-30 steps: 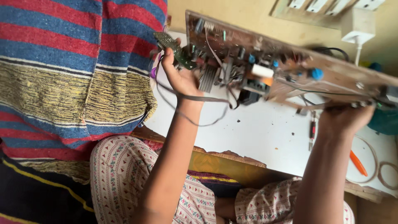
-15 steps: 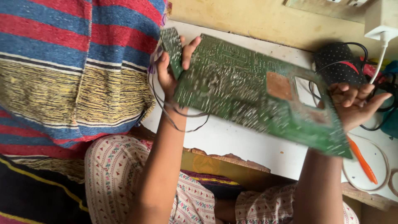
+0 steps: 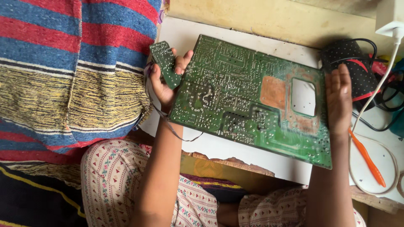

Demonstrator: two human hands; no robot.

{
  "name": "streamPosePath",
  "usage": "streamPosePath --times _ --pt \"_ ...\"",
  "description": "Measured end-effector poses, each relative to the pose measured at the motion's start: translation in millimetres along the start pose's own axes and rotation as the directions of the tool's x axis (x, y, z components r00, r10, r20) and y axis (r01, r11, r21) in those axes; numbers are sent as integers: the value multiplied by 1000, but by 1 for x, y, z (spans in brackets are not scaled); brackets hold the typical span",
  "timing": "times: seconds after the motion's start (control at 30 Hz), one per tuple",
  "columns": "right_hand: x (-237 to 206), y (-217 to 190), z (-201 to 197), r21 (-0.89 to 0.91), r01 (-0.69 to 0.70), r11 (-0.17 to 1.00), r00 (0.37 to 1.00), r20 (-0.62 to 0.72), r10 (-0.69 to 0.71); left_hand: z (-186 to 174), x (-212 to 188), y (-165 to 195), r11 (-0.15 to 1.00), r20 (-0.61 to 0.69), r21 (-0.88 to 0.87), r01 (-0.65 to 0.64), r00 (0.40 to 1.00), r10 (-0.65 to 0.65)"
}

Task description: The person sits on the floor and works on a television circuit board, using an orange brush to clean and probe components on the front side, then flips the board over and solders joints on its underside with a soldering iron.

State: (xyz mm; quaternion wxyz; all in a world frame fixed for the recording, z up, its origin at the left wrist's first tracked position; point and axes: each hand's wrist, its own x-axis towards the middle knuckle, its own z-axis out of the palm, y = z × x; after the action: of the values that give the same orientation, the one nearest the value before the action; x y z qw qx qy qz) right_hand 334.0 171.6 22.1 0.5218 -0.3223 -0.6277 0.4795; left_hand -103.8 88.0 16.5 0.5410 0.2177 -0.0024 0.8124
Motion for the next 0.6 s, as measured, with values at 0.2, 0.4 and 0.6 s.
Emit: streamPosePath --times 0.2,0.4,0.6 --pt "-13 -24 20 -10 -77 997 997 30 77 -13 -14 -5 1000 -38 13 18 999 -17" --pt "-11 -24 23 194 -157 968 986 -17 164 -10 -22 -2 998 -80 54 23 997 -19" --pt "-6 -18 22 89 -191 978 979 -56 196 -2 -35 4 995 -115 14 98 989 -95"
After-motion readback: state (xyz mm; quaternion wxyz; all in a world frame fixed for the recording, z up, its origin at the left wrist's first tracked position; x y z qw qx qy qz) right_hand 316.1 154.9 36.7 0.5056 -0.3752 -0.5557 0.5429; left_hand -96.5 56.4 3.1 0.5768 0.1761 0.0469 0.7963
